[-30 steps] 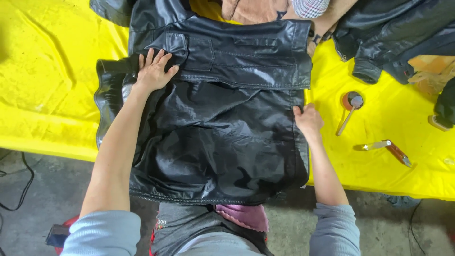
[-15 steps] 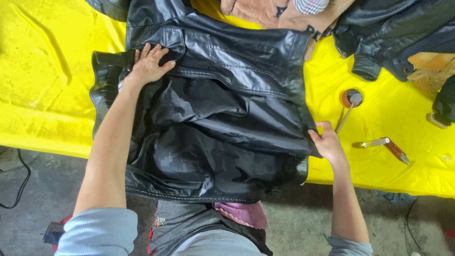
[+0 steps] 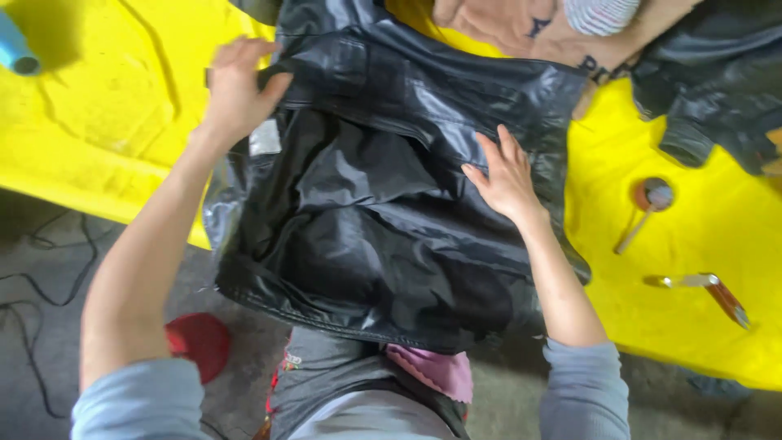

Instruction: The person folds a black leather jacket on a yellow table. They smooth the jacket, fold the sleeves inward, and fold the body in half multiple times to create a compact bundle.

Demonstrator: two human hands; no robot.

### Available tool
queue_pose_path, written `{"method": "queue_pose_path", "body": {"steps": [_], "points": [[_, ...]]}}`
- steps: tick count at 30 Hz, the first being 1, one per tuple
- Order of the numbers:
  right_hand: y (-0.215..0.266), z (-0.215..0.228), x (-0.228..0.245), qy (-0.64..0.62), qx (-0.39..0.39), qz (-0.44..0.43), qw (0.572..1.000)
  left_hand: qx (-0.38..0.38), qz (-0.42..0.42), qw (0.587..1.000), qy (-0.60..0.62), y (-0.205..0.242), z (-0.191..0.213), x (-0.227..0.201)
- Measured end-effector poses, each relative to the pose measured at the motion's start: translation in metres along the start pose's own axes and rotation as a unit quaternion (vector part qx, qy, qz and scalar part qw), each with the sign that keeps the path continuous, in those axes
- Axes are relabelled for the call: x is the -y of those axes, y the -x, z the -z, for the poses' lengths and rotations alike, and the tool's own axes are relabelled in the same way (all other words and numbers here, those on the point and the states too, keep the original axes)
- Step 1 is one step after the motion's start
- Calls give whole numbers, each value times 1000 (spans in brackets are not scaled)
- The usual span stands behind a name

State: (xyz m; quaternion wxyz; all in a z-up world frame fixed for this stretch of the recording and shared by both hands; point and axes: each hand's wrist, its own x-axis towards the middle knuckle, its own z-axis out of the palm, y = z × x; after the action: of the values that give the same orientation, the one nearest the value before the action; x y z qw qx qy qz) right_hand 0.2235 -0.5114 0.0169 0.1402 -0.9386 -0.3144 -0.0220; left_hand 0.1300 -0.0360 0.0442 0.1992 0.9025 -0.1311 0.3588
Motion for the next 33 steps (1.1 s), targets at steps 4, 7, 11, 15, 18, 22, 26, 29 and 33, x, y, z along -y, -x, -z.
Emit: {"method": "queue_pose_path", "body": {"steps": [4, 7, 11, 15, 18, 22, 26, 29, 33], "points": [[-20, -30, 22, 26, 123, -97, 987, 68, 266, 961, -35, 74, 17, 60], [-17, -52, 20, 60, 120, -102, 986, 175, 422, 889, 6, 96, 34, 46], [-13, -60, 17, 70, 65, -87, 992, 177, 532, 827, 46, 102, 6, 43], [-13, -61, 18, 73, 67, -92, 991, 156, 576, 792, 129, 99, 4, 51], [-14, -60, 21, 71, 55, -99, 991, 73, 517, 839, 151, 80, 35, 43], [-7, -67, 19, 50, 16, -80, 995, -14, 365, 930, 47, 53, 101, 34], [-9, -66, 19, 46, 10, -76, 996, 104, 315, 929, -161, 48, 94, 30], [-9, -70, 16, 56, 2, -64, 996, 173, 273, 906, -275, 54, 74, 19], [-12, -66, 17, 68, 7, -46, 997, 126, 123, 943, -282, 36, 24, -3]]}}
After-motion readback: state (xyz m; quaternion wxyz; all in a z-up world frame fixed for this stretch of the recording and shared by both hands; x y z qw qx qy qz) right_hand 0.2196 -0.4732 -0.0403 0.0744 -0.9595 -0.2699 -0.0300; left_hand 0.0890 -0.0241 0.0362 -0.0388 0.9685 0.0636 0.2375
